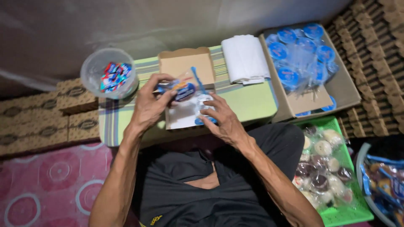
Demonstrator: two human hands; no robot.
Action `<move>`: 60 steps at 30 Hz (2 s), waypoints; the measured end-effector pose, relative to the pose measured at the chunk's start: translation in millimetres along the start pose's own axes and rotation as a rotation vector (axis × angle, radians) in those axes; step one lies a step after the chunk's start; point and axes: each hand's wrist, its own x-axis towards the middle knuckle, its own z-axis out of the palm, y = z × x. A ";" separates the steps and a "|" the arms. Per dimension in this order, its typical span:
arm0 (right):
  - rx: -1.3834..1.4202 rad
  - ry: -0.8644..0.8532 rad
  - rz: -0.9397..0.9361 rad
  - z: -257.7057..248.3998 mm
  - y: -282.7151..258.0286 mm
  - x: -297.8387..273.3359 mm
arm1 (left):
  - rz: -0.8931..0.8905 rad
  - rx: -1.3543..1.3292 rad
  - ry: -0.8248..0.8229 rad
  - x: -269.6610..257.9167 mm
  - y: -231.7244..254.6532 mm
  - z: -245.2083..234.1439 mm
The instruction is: Packing individual snack boxes with water, napkins, and various snacks.
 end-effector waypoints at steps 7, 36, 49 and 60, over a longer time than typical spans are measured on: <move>0.010 -0.023 0.057 -8.9 -10.3 6.3 | 0.086 0.278 -0.107 4.5 -23.6 -21.0; 0.013 -0.063 0.015 -23.5 7.9 -3.7 | 0.251 0.742 -0.201 0.9 -32.1 0.1; 0.036 -0.124 -0.015 -28.0 10.0 4.6 | 0.342 0.879 -0.122 -5.4 -30.7 40.8; 0.113 -0.116 0.026 -27.5 -4.4 9.6 | 0.376 0.950 -0.071 -11.3 -28.0 44.9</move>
